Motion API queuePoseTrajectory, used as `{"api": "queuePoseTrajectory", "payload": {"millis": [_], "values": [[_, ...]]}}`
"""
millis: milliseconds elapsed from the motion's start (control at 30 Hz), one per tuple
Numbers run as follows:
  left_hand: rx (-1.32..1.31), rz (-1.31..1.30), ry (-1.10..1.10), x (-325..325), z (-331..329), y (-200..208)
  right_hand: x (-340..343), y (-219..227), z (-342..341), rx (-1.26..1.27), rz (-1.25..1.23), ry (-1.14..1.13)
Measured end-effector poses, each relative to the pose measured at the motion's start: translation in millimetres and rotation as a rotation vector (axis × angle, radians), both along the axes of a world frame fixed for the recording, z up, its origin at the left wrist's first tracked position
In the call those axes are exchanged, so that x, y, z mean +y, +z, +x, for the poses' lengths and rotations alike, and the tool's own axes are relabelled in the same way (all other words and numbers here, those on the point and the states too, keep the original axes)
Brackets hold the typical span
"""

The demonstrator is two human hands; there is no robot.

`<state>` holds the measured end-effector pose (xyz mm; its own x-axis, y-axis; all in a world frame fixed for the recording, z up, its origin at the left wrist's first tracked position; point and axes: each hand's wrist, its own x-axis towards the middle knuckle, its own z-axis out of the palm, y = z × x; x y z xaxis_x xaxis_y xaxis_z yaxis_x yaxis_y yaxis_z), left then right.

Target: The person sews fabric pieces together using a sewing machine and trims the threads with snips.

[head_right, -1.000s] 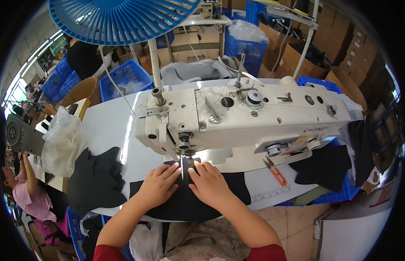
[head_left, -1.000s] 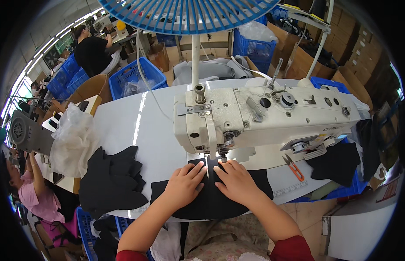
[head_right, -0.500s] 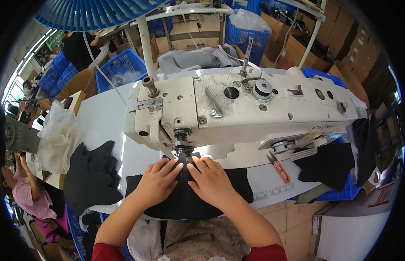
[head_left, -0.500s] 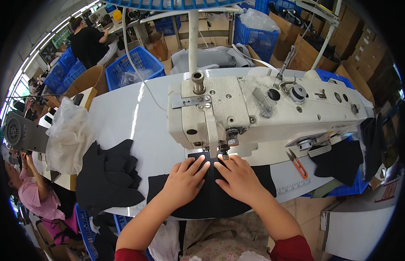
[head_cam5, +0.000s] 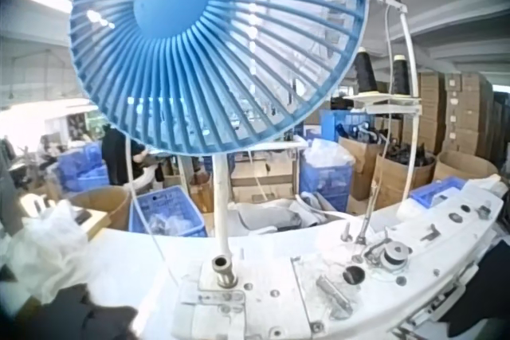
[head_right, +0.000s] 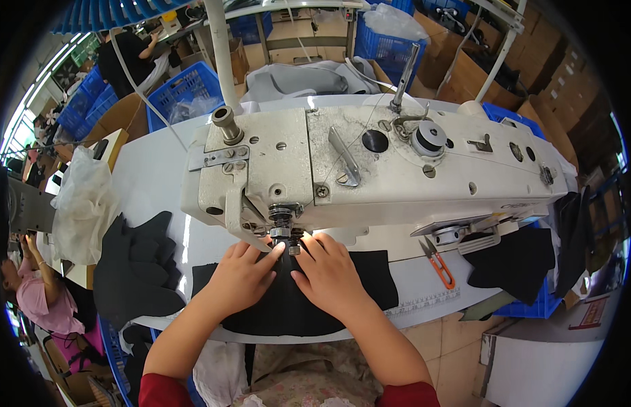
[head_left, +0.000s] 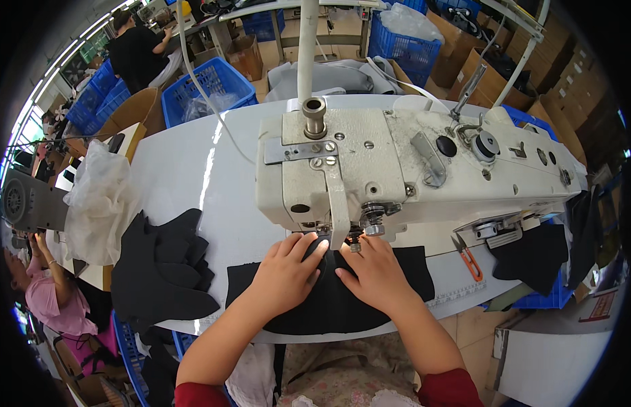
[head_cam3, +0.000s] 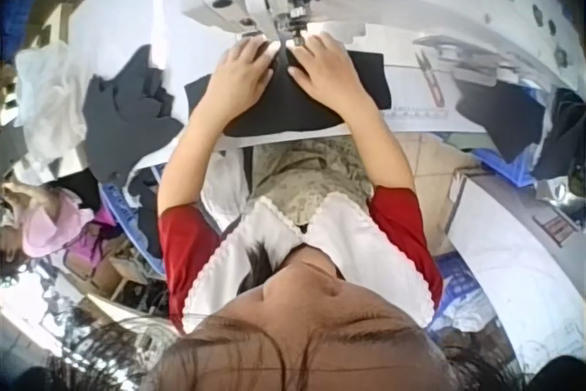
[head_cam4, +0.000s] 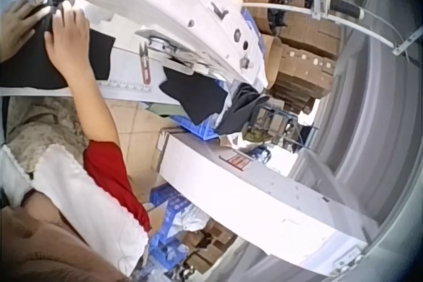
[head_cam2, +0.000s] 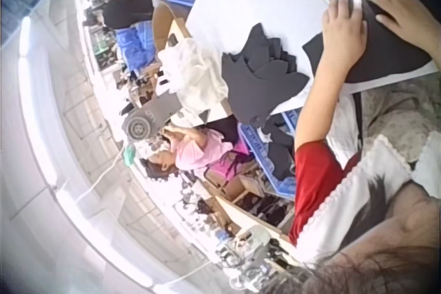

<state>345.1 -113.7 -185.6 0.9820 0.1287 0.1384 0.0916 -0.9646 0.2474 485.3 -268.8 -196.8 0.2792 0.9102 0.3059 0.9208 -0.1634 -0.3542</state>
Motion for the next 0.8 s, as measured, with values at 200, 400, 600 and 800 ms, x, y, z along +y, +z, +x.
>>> {"api": "queuePoseTrajectory", "payload": {"millis": [200,400,600,800], "values": [[0.006,-0.002,0.004,2.3,2.7,-2.8,0.7,-0.8,2.3,0.015,-0.005,-0.012],[0.007,-0.016,0.011,2.8,2.5,-3.1,2.1,-1.5,2.8,0.023,-0.011,-0.009],[0.005,-0.015,0.008,1.8,3.1,-2.8,0.4,-1.6,2.2,0.019,-0.002,-0.018],[-0.006,-0.001,0.016,-0.7,5.6,-3.4,-5.9,-0.8,2.2,0.018,-0.002,-0.034]]}}
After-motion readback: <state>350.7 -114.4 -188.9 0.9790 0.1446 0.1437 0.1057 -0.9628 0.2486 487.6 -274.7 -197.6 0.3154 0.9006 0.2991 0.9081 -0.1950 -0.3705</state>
